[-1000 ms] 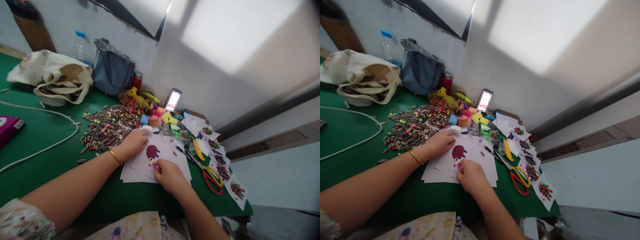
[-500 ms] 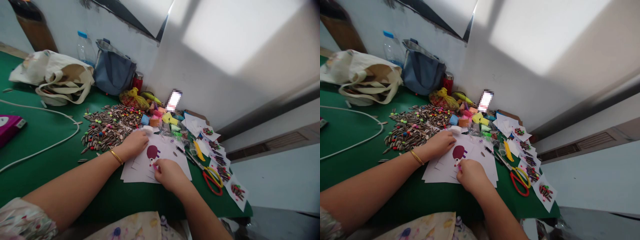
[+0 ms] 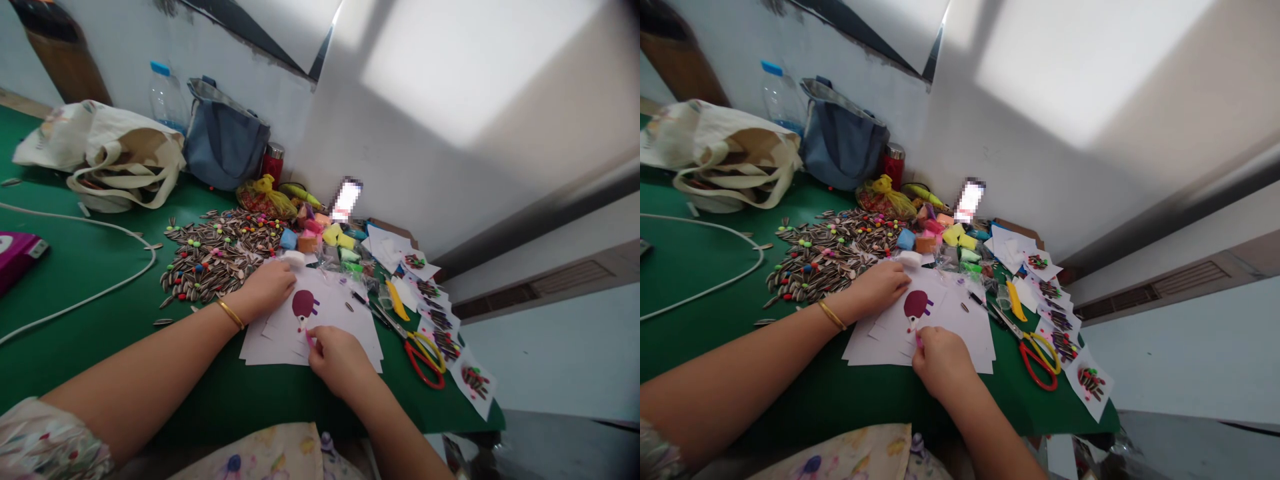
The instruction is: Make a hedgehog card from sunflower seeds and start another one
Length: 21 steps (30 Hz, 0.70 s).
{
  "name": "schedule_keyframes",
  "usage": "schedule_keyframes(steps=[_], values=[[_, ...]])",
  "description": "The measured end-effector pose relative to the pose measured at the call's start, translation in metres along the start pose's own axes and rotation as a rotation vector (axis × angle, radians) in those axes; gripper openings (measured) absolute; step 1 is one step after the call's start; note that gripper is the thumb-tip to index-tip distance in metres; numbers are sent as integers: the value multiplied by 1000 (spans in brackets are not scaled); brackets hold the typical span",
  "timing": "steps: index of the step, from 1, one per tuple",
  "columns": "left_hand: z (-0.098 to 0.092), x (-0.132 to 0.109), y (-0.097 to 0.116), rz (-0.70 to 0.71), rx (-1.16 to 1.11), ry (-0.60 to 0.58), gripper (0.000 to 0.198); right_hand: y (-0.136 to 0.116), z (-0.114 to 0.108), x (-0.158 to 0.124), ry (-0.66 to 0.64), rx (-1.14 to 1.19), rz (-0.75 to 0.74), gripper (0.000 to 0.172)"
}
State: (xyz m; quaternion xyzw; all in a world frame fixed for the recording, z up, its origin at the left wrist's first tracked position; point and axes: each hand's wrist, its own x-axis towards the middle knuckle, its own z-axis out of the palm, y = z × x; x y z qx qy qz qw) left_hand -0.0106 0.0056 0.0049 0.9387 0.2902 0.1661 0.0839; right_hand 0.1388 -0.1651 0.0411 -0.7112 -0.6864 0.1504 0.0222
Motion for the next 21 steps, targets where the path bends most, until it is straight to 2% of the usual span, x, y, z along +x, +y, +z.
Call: schedule_keyframes(steps=[21], values=[[1, 0, 0, 11, -2, 7, 28, 0, -8, 5, -31, 17, 7, 31]])
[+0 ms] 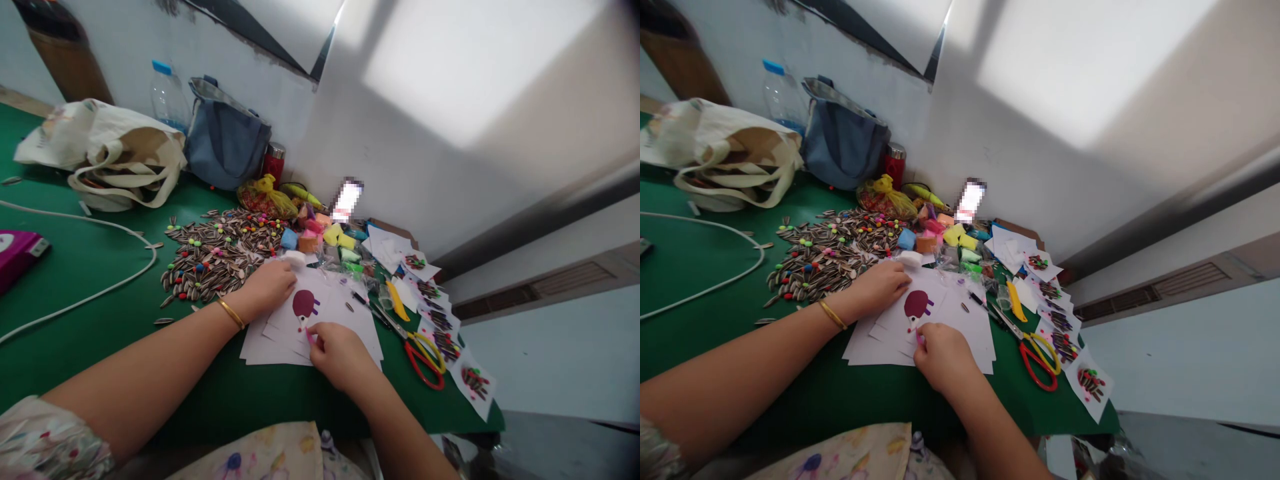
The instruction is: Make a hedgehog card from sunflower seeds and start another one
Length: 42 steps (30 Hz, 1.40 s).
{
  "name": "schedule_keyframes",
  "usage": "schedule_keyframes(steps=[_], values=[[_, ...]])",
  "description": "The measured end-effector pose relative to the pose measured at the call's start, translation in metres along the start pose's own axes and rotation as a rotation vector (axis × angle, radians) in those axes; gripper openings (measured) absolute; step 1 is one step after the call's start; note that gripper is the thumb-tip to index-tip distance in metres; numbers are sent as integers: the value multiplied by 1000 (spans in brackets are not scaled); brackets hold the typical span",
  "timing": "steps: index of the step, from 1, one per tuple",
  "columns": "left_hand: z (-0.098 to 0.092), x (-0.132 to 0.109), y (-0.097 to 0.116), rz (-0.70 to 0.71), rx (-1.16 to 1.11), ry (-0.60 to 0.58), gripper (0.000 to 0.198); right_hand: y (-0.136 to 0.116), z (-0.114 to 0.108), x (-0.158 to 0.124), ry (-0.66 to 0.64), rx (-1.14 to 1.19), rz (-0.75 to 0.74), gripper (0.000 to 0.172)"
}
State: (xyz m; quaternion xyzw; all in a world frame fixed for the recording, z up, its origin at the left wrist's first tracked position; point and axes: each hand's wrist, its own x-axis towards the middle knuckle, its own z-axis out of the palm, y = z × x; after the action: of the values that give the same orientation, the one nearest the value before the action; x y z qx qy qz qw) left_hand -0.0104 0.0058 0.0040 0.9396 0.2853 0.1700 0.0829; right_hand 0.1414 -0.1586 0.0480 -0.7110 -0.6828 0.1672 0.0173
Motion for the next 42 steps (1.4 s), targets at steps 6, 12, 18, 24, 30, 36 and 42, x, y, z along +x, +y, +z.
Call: schedule_keyframes(steps=[6, 12, 18, 24, 30, 36, 42], values=[[0, 0, 0, 0, 4, -1, 28, 2, -2, 1, 2, 4, -25, 32], [0, 0, 0, 0, 16, 1, 29, 4, -5, 5, -27, 50, -10, 32], [1, 1, -1, 3, 26, -1, 29, 4, -6, 10, -31, 64, 9, 28], [2, 1, -2, 7, 32, -4, 28, 4, -7, 12, -50, 56, 25, 30], [2, 1, -1, 2, 29, 0, 28, 2, -11, 6, -42, 47, -5, 31], [1, 0, 0, 1, 19, 5, 28, 0, -14, 6, -25, 64, 11, 33], [2, 0, -1, 2, 17, 12, 28, 2, -8, 8, -18, 71, 3, 31]])
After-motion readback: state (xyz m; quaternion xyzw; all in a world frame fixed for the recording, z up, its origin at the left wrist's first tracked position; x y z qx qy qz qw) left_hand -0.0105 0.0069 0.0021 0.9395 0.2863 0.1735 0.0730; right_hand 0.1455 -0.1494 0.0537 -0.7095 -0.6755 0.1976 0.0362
